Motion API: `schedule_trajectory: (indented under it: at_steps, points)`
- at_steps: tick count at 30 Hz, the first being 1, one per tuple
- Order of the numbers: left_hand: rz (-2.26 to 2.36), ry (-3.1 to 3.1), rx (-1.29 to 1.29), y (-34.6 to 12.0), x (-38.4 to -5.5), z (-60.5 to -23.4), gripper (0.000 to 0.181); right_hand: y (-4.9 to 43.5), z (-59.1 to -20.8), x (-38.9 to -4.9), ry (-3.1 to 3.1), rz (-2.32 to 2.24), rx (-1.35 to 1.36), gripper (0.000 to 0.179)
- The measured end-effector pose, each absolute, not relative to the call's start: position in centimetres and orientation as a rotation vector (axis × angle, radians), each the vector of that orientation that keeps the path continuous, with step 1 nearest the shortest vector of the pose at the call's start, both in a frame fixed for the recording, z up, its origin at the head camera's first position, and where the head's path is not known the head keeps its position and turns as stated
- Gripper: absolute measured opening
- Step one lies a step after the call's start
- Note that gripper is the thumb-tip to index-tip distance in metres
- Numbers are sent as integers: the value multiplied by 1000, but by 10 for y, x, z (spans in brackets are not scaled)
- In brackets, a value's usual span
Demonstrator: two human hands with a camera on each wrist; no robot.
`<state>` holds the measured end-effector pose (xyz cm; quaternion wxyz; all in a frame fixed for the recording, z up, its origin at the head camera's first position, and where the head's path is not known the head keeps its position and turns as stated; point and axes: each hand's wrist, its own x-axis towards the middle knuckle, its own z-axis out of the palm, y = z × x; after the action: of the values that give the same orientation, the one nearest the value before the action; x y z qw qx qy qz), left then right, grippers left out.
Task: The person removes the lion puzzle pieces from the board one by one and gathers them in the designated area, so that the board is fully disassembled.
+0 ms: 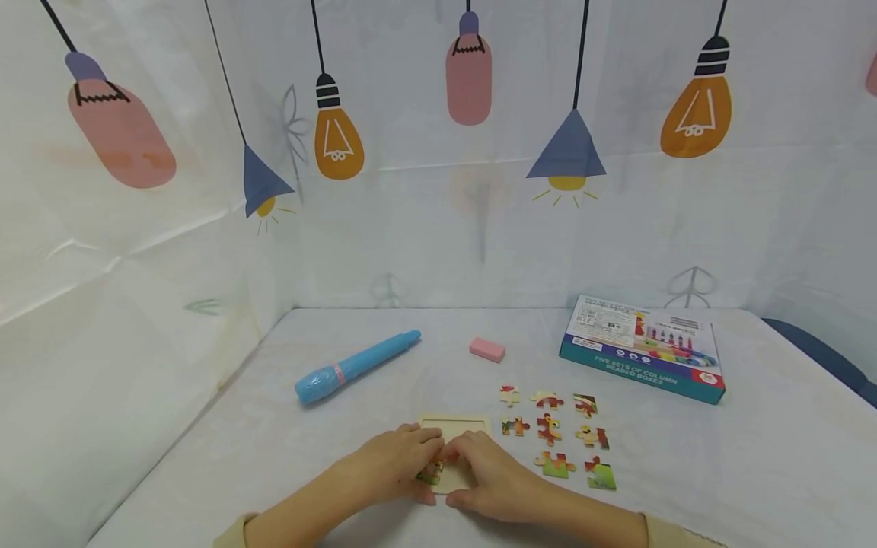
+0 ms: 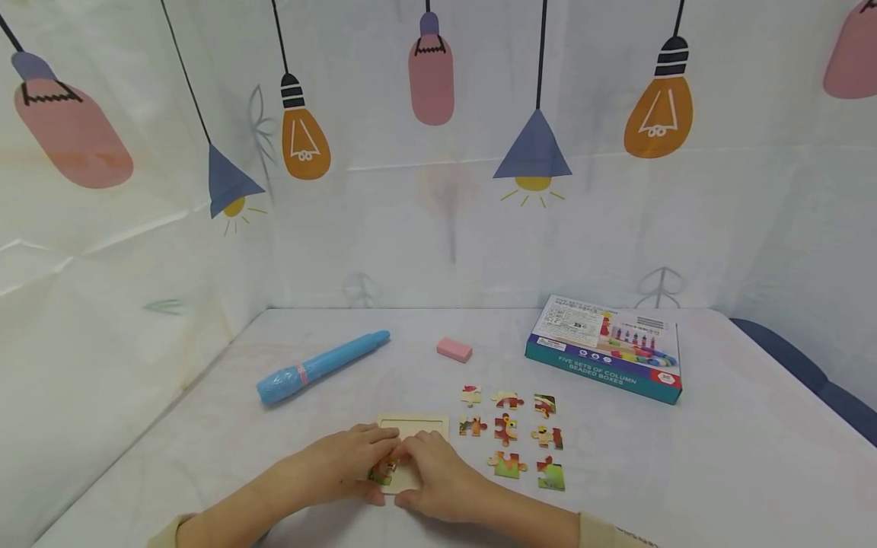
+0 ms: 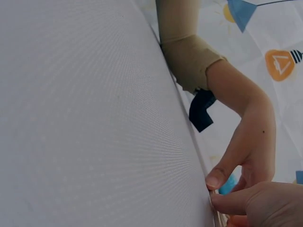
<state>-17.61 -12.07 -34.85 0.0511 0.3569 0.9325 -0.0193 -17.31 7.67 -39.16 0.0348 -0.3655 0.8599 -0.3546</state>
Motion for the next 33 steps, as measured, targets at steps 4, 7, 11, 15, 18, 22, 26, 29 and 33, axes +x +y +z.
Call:
schedule_trajectory:
  at_steps: [4, 7, 11, 15, 18, 22, 26, 29, 33]
  points:
    - [-47, 2839, 1101, -121, -176, -348, 66, 76, -391, -174, 2597, -1168, -1066, 32]
    - [-3, 2835, 1126, -121, -177, -349, 55, 74, -391, -176, 2538, -1241, -1030, 25]
    - [35, 2838, 1156, -122, -179, -351, 47, 73, -393, -177, 2480, -1330, -1030, 18]
    - [4, 2855, 1165, -121, -179, -351, 48, 73, -393, -176, 2481, -1389, -1076, 13]
    - [-24, 2860, 1160, -120, -178, -350, 51, 73, -391, -175, 2485, -1426, -1108, 9]
    - [-50, 2858, 1138, -119, -177, -350, 57, 73, -390, -176, 2488, -1449, -1120, 8]
    - [-51, 2860, 1134, -119, -176, -349, 55, 72, -390, -176, 2468, -1450, -1075, 8]
    - [-44, 2861, 1140, -119, -175, -349, 54, 71, -389, -176, 2453, -1444, -1028, 9]
    - [-43, 2863, 1141, -120, -175, -349, 54, 70, -390, -176, 2473, -1424, -1003, 9]
